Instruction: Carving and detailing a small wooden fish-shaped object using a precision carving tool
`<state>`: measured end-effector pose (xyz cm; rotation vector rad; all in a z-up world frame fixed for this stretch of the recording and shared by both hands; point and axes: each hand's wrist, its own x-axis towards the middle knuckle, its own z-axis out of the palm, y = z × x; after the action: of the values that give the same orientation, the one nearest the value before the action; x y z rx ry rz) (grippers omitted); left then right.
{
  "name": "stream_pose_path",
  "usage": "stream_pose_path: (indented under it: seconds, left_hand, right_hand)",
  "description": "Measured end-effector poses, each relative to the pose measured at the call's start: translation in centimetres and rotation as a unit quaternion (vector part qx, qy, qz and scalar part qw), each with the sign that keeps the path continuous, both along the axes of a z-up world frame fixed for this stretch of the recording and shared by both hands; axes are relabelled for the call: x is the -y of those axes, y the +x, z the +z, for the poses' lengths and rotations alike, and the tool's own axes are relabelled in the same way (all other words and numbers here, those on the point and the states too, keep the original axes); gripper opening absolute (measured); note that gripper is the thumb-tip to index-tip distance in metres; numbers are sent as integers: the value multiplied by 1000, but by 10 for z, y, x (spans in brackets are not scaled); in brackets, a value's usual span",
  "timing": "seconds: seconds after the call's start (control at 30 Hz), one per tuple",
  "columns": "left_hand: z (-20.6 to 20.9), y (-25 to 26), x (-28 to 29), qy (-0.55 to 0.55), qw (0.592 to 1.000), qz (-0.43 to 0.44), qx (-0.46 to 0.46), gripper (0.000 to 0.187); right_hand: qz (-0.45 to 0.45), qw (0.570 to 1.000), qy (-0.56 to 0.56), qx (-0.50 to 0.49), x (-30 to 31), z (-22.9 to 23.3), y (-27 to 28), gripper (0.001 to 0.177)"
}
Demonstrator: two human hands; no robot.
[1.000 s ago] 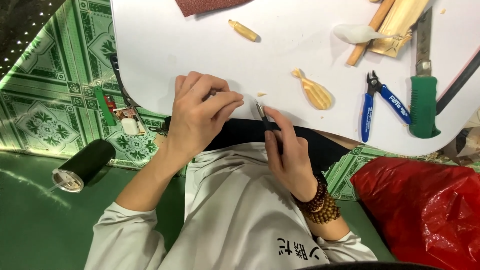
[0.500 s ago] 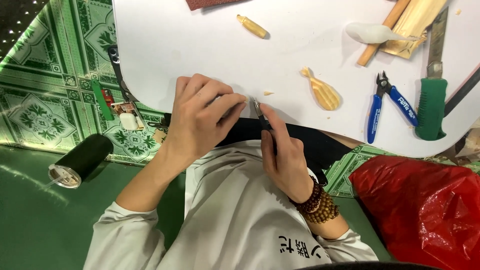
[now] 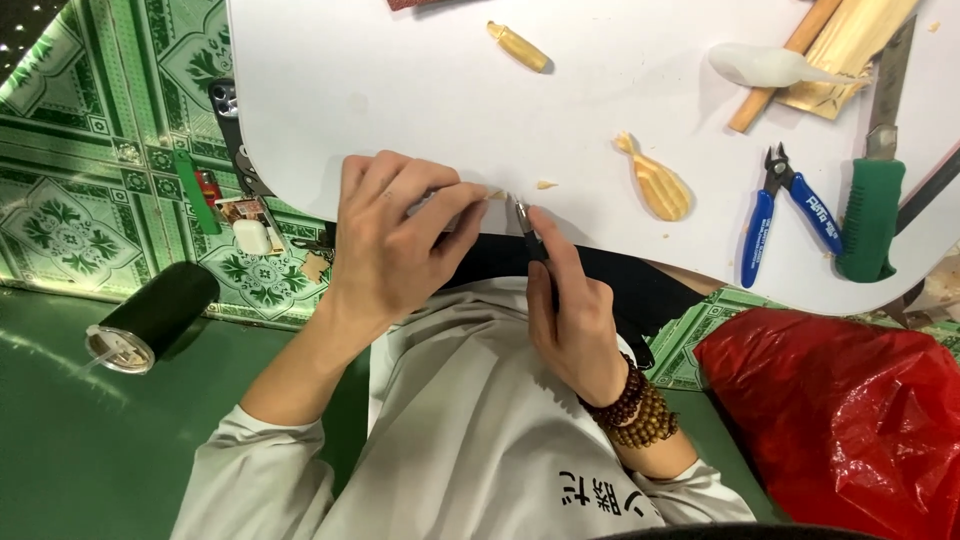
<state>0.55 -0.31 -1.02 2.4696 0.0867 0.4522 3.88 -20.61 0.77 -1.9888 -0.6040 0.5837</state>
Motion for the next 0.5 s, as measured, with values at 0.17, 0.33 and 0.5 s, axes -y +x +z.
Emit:
stream_pose_path:
  seconds: [0.17, 0.33, 0.5]
  left_hand:
    - [-6, -2, 9, 10, 1000, 12, 14, 11]
    - [-11, 2, 16, 22, 999, 9, 46, 8]
    - [-13, 2, 15, 8, 1000, -4, 30, 9]
  right_hand:
    - [-2, 1000, 8, -20, 7, -12, -5, 48]
    - [-7, 999, 8, -31, 11, -13, -4, 49]
    - [-20, 998, 20, -53, 15, -16, -4, 48]
